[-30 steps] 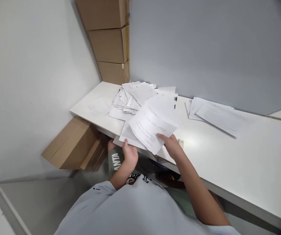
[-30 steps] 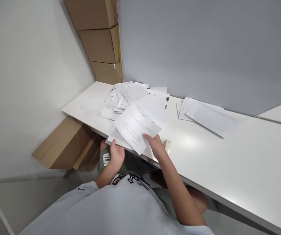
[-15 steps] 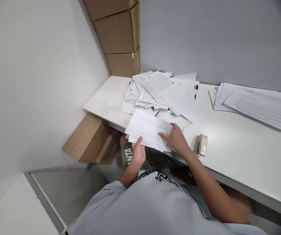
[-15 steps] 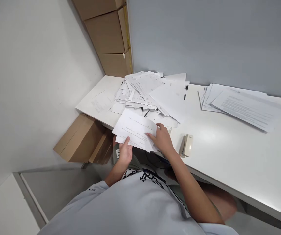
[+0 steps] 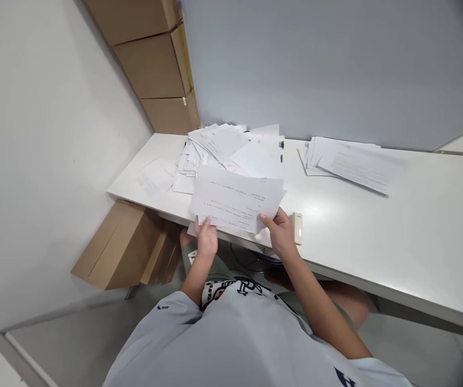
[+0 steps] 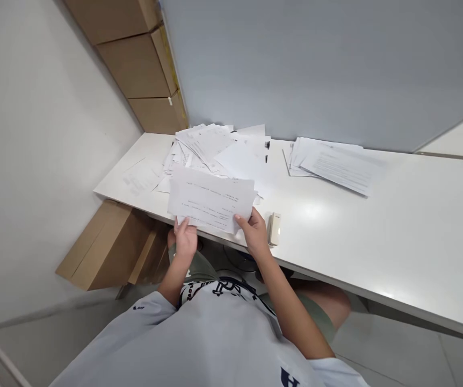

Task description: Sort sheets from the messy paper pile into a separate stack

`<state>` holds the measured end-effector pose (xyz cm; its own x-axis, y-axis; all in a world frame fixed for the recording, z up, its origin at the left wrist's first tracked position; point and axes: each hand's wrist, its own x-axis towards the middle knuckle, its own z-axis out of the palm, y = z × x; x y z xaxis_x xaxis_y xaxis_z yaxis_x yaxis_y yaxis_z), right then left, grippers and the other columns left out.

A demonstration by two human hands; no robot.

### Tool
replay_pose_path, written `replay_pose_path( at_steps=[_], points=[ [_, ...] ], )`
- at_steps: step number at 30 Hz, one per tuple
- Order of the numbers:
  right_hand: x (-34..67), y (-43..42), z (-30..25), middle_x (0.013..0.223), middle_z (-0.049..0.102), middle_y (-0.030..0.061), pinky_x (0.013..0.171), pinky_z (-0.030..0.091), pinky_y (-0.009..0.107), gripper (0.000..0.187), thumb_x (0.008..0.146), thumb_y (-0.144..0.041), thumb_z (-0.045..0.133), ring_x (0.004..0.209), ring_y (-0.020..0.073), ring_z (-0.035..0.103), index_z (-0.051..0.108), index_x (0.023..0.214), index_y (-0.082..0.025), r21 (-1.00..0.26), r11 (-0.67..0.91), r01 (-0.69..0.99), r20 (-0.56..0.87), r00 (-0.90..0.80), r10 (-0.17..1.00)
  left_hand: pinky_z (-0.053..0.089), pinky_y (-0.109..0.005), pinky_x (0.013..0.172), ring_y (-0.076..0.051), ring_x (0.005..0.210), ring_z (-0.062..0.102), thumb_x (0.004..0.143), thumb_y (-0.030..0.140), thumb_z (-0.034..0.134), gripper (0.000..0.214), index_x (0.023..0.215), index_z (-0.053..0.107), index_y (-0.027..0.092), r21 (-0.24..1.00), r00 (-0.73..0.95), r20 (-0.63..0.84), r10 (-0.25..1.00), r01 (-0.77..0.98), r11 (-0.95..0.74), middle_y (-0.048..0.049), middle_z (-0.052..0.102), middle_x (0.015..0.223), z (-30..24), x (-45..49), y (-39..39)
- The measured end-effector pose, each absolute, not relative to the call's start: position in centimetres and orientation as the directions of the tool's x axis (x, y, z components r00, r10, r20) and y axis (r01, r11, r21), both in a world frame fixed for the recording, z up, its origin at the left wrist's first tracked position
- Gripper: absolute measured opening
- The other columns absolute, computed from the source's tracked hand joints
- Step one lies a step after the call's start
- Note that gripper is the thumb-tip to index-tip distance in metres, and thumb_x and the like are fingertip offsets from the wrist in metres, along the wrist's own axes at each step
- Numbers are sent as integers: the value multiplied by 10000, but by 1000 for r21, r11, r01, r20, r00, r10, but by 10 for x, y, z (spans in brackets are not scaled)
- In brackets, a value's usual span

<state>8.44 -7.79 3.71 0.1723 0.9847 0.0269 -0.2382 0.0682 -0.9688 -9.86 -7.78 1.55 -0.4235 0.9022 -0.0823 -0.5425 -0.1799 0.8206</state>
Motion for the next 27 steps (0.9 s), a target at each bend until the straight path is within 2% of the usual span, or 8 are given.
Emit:
replay_pose_path(
  at_steps=[3,7,10,13,18,22,27],
  points=[
    [88,-76,21,1072,719,55,978,458,441,362,775,-448,710,1043,249,627,669,1050,-216,-980,141,-142,97,282,954,465,-308,1017,-200,1190,601,740,352,776,555,1235,549,247,919,-510,146,848,-248,-308,-81,639,1237,9,-117,-66],
    [90,-77,3,1098,707,75,971,459,434,341,811,-453,663,1054,259,621,677,1048,-209,-986,144,-83,120,249,961,369,-391,1120,-242,1309,504,806,486,716,705,1392,415,233,929,-336,370,866,110,-355,-138,563,1333,8,-139,-54],
    [92,-76,-1,1084,695,81,933,475,414,310,821,-446,655,1036,260,618,668,1030,-217,-986,158,-60,143,204,968,259,-426,1191,-260,1429,357,867,524,636,724,1458,320,248,879,-226,463,857,240,-411,-149,408,1500,12,-145,-42],
    [93,-74,-3,1070,682,80,927,478,410,311,831,-446,643,1047,261,611,643,1051,-227,-982,174,-68,157,212,965,254,-427,1193,-270,1468,283,871,575,604,757,1483,268,284,874,-170,468,867,233,-426,-131,325,1557,15,-145,-27],
    [92,-70,-10,1154,663,91,975,461,433,369,854,-468,596,1102,265,592,611,1134,-227,-989,145,-13,141,171,975,412,-388,1056,-268,1291,508,855,620,595,685,1404,392,264,930,-87,349,933,152,-334,-142,538,1344,15,-140,-6],
    [90,-66,-6,1223,634,96,1018,434,429,410,875,-474,555,1157,256,565,581,1201,-227,-982,168,81,178,133,975,449,-334,964,-222,1104,582,797,651,643,632,1230,506,212,943,-232,327,916,135,-303,-110,589,1175,11,-131,-4],
    [101,-88,16,1089,693,97,926,488,411,343,918,-469,468,1059,271,618,657,1068,-225,-950,195,244,220,80,972,474,-270,817,-165,879,587,800,592,669,468,1026,552,200,933,-405,342,848,42,-357,-36,597,932,19,-125,-29]
  ],
)
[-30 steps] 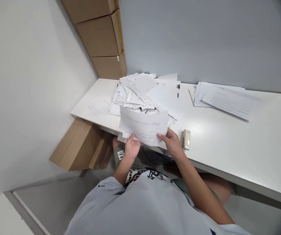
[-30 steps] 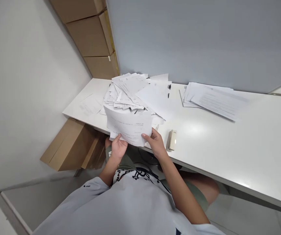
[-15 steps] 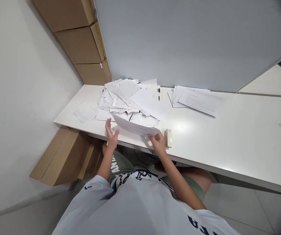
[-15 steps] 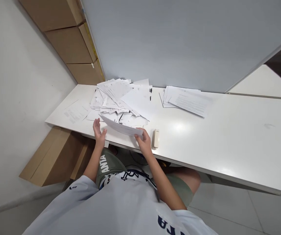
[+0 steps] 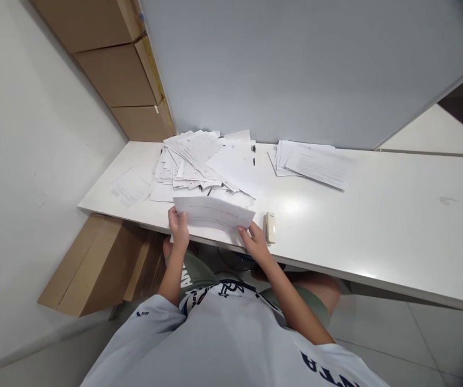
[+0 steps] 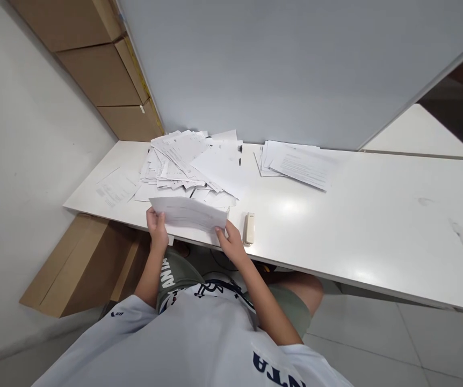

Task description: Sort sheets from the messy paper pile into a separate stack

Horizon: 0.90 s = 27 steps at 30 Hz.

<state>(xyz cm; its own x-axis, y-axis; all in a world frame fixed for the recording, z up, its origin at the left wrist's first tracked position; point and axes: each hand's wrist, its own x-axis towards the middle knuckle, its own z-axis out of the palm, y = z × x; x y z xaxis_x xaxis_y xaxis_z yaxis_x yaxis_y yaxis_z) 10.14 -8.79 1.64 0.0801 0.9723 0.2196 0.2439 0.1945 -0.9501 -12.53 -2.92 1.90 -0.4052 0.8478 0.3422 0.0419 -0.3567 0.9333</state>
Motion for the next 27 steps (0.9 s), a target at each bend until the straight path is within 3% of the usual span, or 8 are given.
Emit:
replay_pose_path(
  at_steps=[3,6,10,15,22,25,27],
  points=[
    [124,-125,25,964,719,82,836,520,382,322,918,-471,487,930,265,653,687,991,-229,-934,144,326,170,52,984,473,-257,773,-157,831,585,816,495,684,374,1019,566,204,943,-353,319,879,26,-332,-27,602,895,30,-122,-58],
    [153,-172,19,849,727,73,720,536,360,359,879,-521,544,777,249,656,699,967,-210,-953,-46,298,-15,107,994,455,-229,678,-132,726,566,833,388,671,355,1122,552,217,981,-164,194,967,46,-189,-1,576,816,38,-112,-88],
    [187,-224,-1,973,747,91,756,551,371,485,760,-569,680,870,266,679,693,1069,-195,-957,-291,7,-282,224,933,417,-207,617,-111,653,527,849,280,608,390,1224,516,226,983,134,-25,991,185,-1,35,527,738,33,-83,-112],
    [220,-258,-16,898,764,77,699,569,381,498,596,-526,812,787,269,708,717,971,-213,-837,-431,-336,-535,341,773,423,-215,618,-100,639,502,841,239,553,186,1002,632,188,947,321,-154,935,317,47,16,547,768,17,-35,-119],
    [267,-265,-11,930,767,87,625,563,331,447,624,-465,800,795,266,721,734,978,-200,-852,-390,-350,-518,456,723,446,-239,666,-129,661,543,873,234,528,236,1074,649,210,869,437,-120,891,480,-119,7,603,764,21,3,-120],
    [283,-260,-8,905,769,84,592,554,325,474,599,-449,812,753,265,719,737,994,-199,-846,-398,-356,-527,443,725,420,-253,641,-145,589,519,922,251,487,235,1074,663,223,766,330,10,944,604,-220,29,531,617,34,12,-114],
    [289,-256,-8,898,768,87,594,555,342,465,607,-453,805,738,271,716,743,994,-204,-851,-393,-348,-518,429,740,428,-270,656,-163,604,538,955,252,430,266,1075,665,220,740,283,165,945,598,-308,10,549,625,44,27,-100]
  ],
)
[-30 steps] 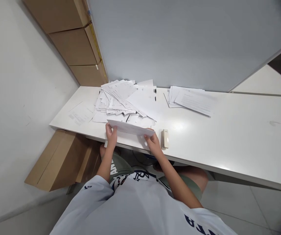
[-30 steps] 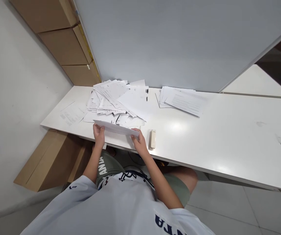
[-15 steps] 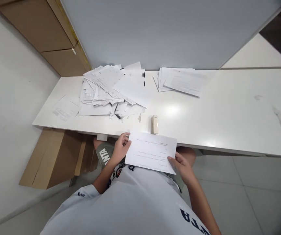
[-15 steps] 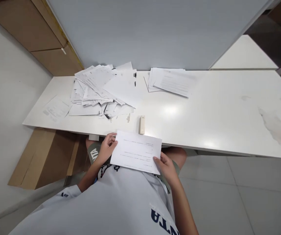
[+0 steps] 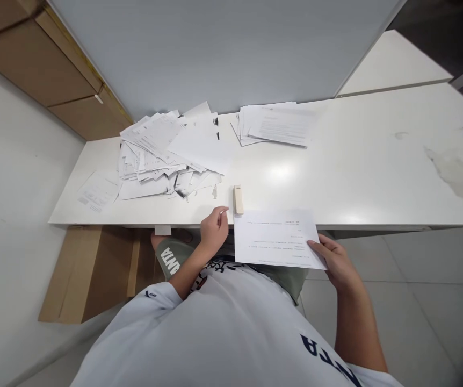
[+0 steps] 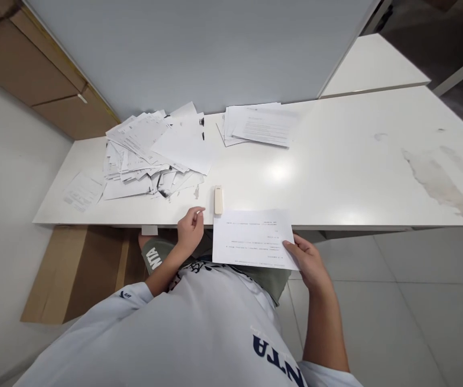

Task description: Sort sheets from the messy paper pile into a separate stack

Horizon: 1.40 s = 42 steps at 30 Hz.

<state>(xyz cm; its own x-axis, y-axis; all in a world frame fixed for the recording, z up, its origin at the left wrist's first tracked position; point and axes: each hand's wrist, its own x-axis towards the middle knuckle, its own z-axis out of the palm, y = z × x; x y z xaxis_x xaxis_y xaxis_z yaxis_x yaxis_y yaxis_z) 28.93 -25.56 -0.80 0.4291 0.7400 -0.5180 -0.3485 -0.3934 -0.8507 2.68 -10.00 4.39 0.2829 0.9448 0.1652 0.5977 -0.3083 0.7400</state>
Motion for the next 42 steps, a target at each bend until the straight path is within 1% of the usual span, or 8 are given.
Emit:
replay_pose_path(
  at_steps=[4,8,17,25,30,36,39,42],
  points=[
    [288,-246,-10,871,767,89,633,560,375,447,612,-460,800,735,281,712,755,976,-204,-865,-363,-346,-489,417,766,446,-361,884,-241,946,600,903,106,410,373,1190,621,216,613,520,391,760,469,-636,-84,669,992,54,77,-47],
    [282,-237,-6,848,765,85,664,553,385,496,600,-517,781,734,273,704,750,961,-180,-898,-317,-306,-426,421,801,407,-458,992,-298,1151,527,788,-16,413,480,1161,626,197,535,704,322,633,416,-735,-134,613,1213,43,117,-3],
    [292,-235,-3,913,760,97,673,533,352,533,630,-498,772,754,250,697,731,1031,-150,-881,-316,-353,-447,402,799,296,-583,1042,-380,1271,425,810,17,431,346,991,653,210,565,646,375,665,410,-716,-148,648,1051,18,124,-2],
    [288,-241,-3,923,760,77,663,526,336,506,666,-499,753,765,242,693,724,1047,-167,-890,-330,-314,-446,449,774,308,-510,1094,-305,1296,441,887,51,405,301,935,652,215,630,615,401,679,353,-692,-93,666,1058,23,127,-11],
    [295,-249,9,860,751,63,634,524,343,465,664,-493,746,746,250,683,728,1008,-179,-913,-337,-231,-408,500,764,377,-463,1074,-254,1214,512,947,137,394,284,906,661,225,712,417,531,738,252,-655,-51,689,985,42,118,-6],
    [356,-257,28,914,736,81,685,523,389,382,710,-448,715,835,290,673,696,1014,-217,-981,-187,-59,-162,778,607,407,-450,1060,-240,1206,533,975,222,400,278,890,665,228,742,257,595,761,189,-643,-59,688,955,53,83,-9],
    [390,-211,31,996,717,109,770,510,396,350,751,-436,677,944,301,647,677,1016,-208,-991,-113,69,-13,795,606,411,-470,1054,-254,1195,541,966,226,419,260,892,668,226,694,267,614,743,266,-669,-65,688,923,43,48,-17],
    [410,-129,31,1015,698,115,804,499,391,337,762,-445,644,963,285,631,660,982,-189,-985,-121,121,15,763,646,449,-481,1007,-266,1144,571,945,196,425,246,937,670,218,627,345,586,733,381,-680,-78,691,920,23,15,-32]
  ],
)
